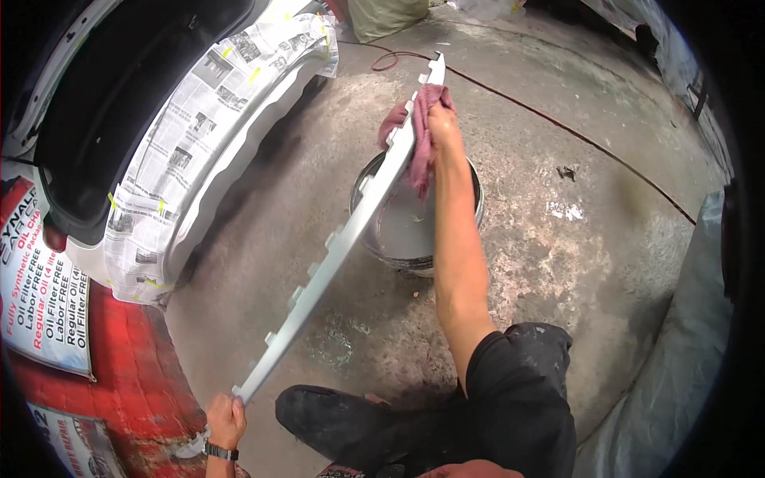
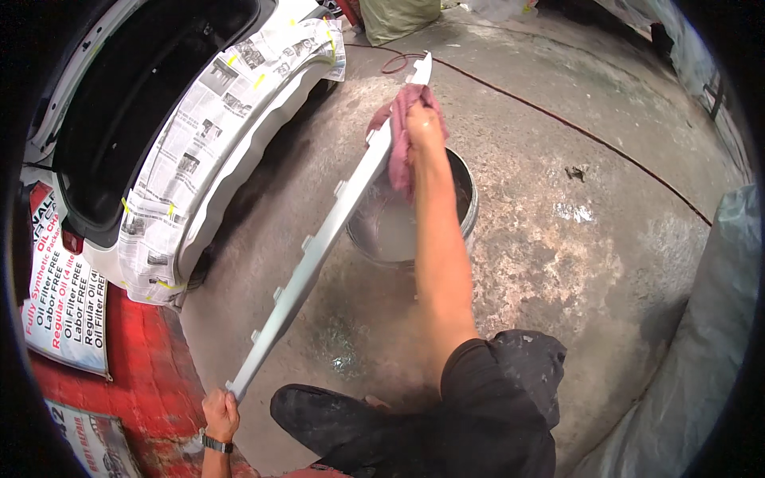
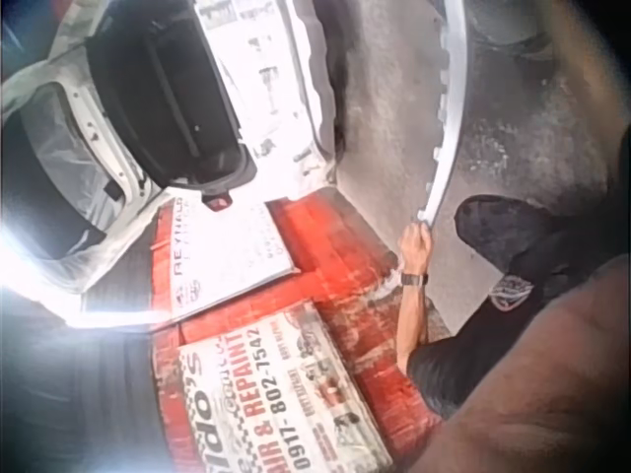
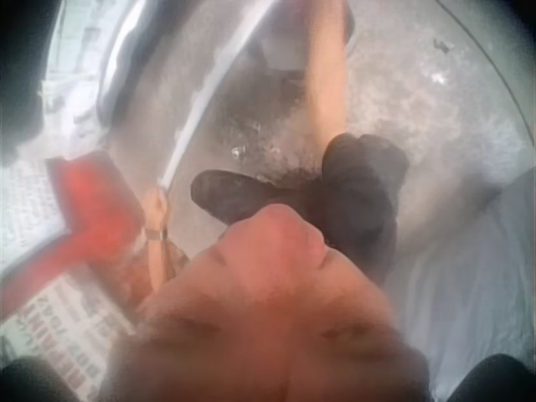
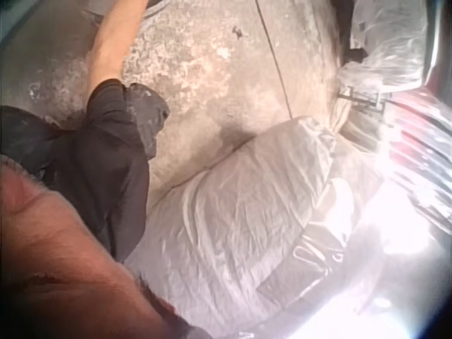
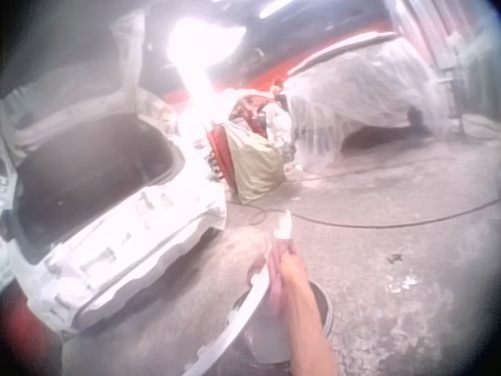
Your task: The person scrubs a white car bumper with a yellow sponge and water from a bucket, then wipes it dry with a pink cloth. The person repeatedly scrubs and wipes the bumper, flipping it over to clean both sides.
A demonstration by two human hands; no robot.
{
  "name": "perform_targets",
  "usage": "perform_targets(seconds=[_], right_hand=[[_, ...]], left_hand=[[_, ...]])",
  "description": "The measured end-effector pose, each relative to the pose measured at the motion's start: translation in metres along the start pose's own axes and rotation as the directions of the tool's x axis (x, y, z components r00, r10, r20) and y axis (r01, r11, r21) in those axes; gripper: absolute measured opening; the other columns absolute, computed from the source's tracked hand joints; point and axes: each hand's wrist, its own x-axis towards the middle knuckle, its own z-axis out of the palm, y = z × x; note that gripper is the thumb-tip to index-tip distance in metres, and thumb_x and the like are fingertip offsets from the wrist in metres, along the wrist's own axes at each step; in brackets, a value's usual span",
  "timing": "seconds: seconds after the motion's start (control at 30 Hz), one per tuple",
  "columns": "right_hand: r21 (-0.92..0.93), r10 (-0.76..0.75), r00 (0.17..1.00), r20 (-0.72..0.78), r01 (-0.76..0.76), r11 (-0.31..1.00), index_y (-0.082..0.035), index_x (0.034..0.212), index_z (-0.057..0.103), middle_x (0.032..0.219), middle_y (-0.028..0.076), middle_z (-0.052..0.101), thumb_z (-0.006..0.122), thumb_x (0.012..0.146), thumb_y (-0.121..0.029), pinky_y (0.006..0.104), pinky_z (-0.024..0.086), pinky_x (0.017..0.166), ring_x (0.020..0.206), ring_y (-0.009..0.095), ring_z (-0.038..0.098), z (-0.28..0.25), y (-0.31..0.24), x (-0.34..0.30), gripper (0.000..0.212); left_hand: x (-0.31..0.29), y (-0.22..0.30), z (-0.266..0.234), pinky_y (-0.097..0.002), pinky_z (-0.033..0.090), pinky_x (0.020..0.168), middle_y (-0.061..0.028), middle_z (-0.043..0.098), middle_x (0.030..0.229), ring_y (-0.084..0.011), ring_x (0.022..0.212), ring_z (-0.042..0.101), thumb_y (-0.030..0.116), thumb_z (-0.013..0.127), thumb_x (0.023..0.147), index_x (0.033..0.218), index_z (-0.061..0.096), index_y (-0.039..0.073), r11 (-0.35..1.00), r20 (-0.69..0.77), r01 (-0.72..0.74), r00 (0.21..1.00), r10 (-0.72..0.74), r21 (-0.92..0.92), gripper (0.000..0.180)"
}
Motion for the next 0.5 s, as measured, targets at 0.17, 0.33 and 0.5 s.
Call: perform_targets(seconds=[0.17,0.33,0.5], right_hand=[[-0.125,0.081,0.994,0.079,-0.070,0.990,-0.005,0.088,0.067,0.072,0.009,0.066,0.064,0.096,-0.045,0.0398,0.057,0.051,0.057,0.023,0.065,-0.035,-0.008,0.047,0.040],[0.031,0.112,0.990,0.083,-0.115,0.993,-0.005,0.090,0.066,0.076,0.010,0.068,0.057,0.100,-0.038,0.0413,0.057,0.051,0.058,0.025,0.065,-0.023,0.005,0.060,0.036],[0.115,0.080,0.993,0.082,-0.089,0.989,-0.004,0.094,0.066,0.083,0.013,0.067,0.050,0.098,-0.018,0.0415,0.057,0.058,0.069,0.026,0.065,-0.025,0.015,0.071,0.022]], left_hand=[[-0.043,-0.010,-0.010,-0.0468,0.039,0.056,-0.0155,0.047,0.067,-0.0362,0.060,0.050,0.007,0.054,0.091,0.073,0.049,0.002,1.000,-0.019,-0.006,1.000,0.006,-0.027,0.019],[-0.065,-0.016,-0.021,-0.0473,0.039,0.056,-0.0156,0.047,0.067,-0.0363,0.061,0.050,0.007,0.054,0.090,0.074,0.049,0.002,0.999,-0.038,0.031,0.999,-0.029,0.031,0.018],[-0.086,-0.028,-0.017,-0.0471,0.041,0.054,-0.0142,0.050,0.068,-0.0363,0.061,0.053,0.009,0.059,0.087,0.075,0.051,0.003,0.998,-0.055,0.018,0.998,-0.015,0.052,0.015]])
